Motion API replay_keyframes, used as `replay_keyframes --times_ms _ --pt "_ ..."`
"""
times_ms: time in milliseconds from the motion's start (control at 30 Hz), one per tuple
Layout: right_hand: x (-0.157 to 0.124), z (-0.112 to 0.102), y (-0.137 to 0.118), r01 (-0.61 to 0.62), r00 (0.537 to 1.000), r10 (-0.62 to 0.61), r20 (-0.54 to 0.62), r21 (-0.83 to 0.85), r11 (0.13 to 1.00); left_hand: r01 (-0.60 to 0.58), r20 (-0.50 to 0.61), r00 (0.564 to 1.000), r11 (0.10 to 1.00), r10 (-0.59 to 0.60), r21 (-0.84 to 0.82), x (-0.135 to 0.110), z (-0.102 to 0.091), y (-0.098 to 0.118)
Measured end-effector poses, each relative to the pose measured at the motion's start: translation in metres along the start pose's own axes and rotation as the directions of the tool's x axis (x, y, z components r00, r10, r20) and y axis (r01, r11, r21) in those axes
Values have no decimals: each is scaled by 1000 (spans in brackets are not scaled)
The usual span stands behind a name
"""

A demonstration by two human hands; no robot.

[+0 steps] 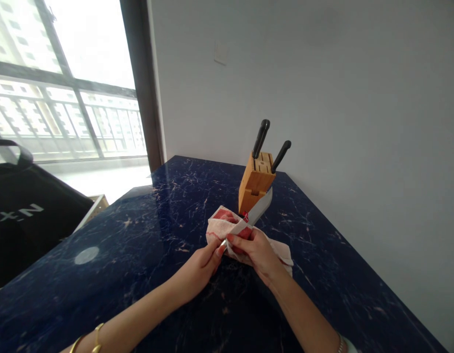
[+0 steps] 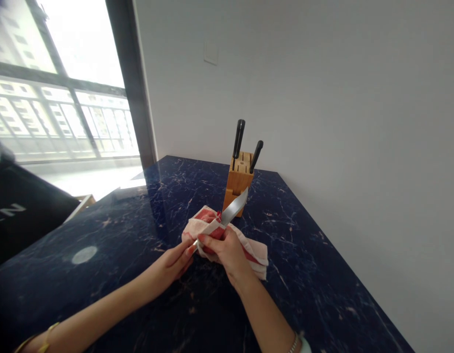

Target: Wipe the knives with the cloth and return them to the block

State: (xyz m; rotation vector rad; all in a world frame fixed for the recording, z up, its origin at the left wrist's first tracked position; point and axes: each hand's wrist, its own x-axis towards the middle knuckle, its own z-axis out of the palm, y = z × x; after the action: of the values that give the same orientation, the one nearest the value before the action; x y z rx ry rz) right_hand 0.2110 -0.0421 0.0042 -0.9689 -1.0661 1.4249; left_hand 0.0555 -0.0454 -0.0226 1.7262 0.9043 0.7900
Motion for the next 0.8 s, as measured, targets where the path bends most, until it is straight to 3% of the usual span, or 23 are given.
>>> replay_keyframes --times_ms 333,567,800 --pt "-2 -8 -5 -53 996 54 75 -18 998 -43 -36 998 998 44 49 1 -1 -1" --pt "-1 5 0 19 1000 -19 -2 48 999 -64 6 998 991 64 119 -1 -3 6" --pt "-3 -8 -2 -69 994 67 82 23 997 -50 -58 997 993 56 105 2 -3 0"
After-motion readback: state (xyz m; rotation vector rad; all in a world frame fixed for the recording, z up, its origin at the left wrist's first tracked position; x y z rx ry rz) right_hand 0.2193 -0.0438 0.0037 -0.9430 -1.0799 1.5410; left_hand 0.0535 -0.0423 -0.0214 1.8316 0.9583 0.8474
